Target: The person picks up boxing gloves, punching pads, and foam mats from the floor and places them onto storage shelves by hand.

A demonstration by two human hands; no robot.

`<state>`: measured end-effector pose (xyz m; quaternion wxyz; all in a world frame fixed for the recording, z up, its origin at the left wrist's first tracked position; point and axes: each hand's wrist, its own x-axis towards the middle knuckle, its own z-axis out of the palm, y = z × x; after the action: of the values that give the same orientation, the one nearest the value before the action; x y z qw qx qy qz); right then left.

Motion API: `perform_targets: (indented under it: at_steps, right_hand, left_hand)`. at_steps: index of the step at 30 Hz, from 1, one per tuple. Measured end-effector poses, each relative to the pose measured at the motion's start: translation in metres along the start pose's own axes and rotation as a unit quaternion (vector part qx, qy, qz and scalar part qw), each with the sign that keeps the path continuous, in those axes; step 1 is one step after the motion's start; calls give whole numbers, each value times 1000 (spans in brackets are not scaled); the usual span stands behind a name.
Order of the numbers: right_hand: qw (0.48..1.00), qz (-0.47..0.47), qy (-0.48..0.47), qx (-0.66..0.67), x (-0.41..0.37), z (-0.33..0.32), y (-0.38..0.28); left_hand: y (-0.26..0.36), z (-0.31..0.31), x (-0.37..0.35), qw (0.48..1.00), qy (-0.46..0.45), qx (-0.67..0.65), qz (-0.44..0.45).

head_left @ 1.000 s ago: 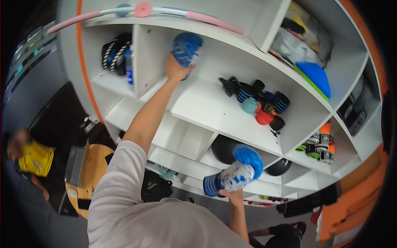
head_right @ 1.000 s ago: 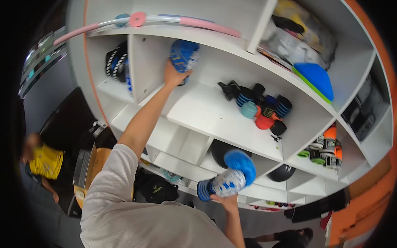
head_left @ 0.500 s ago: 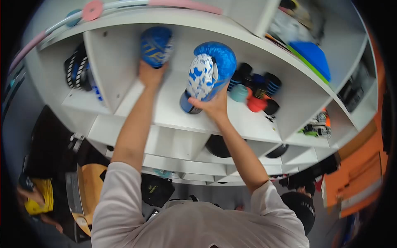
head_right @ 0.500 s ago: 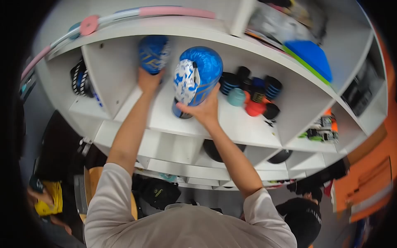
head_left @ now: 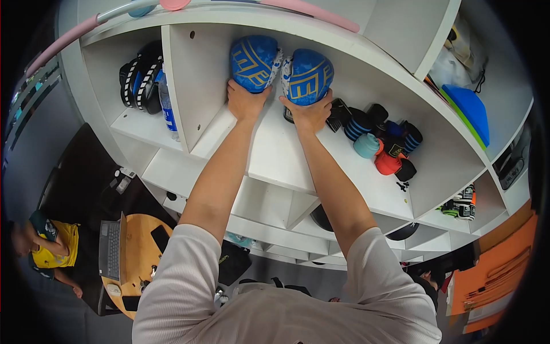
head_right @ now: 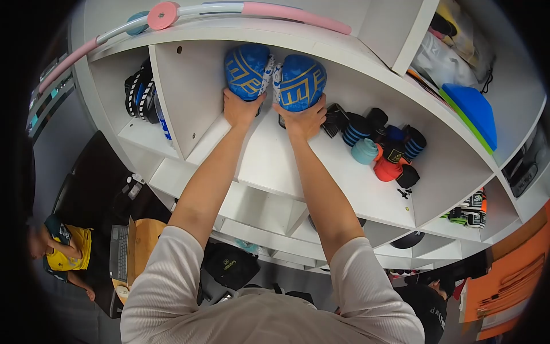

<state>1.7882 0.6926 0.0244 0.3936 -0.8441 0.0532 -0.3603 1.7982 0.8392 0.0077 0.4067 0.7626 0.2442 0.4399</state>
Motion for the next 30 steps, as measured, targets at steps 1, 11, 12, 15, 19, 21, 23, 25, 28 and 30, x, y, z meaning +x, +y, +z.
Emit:
perform_targets:
  at_steps: [1, 11, 12, 15, 19, 21, 23, 25, 28, 30]
  right_hand:
    - [1000, -14, -5, 22, 1, 1, 3]
    - [999, -29, 1, 33, 5, 4, 14]
    - [999, -27, -2, 34, 8, 6, 16]
    - [995, -76, 1, 56, 10, 10, 21]
    - [994, -71, 13, 77, 6, 6, 19]
    - [994, -81, 25, 75, 8, 4, 17]
    - [993, -77, 33, 87, 9, 2, 15]
    - [990, -89, 46, 102, 10, 0, 16]
    - [976, -124, 106, 145, 17, -15, 10]
    - [959, -161, 155, 172, 19, -43, -2]
  left_hand:
    - [0, 1, 0, 1000, -1, 0, -2]
    - [-3, 5, 2, 999, 29, 4, 23]
    - [-4, 7, 3, 999, 38, 3, 26]
    - [-2, 7, 2, 1000, 18, 3, 6]
    - [1, 2, -3, 998, 47, -4, 34]
    - [3, -1, -3, 997, 50, -17, 48]
    - [3, 1, -4, 997, 58, -13, 51]
    - [4, 0, -4, 996, 67, -10, 62]
    - [6, -4, -8, 996, 63, -19, 66]
    - [7, -4, -5, 996, 70, -4, 56]
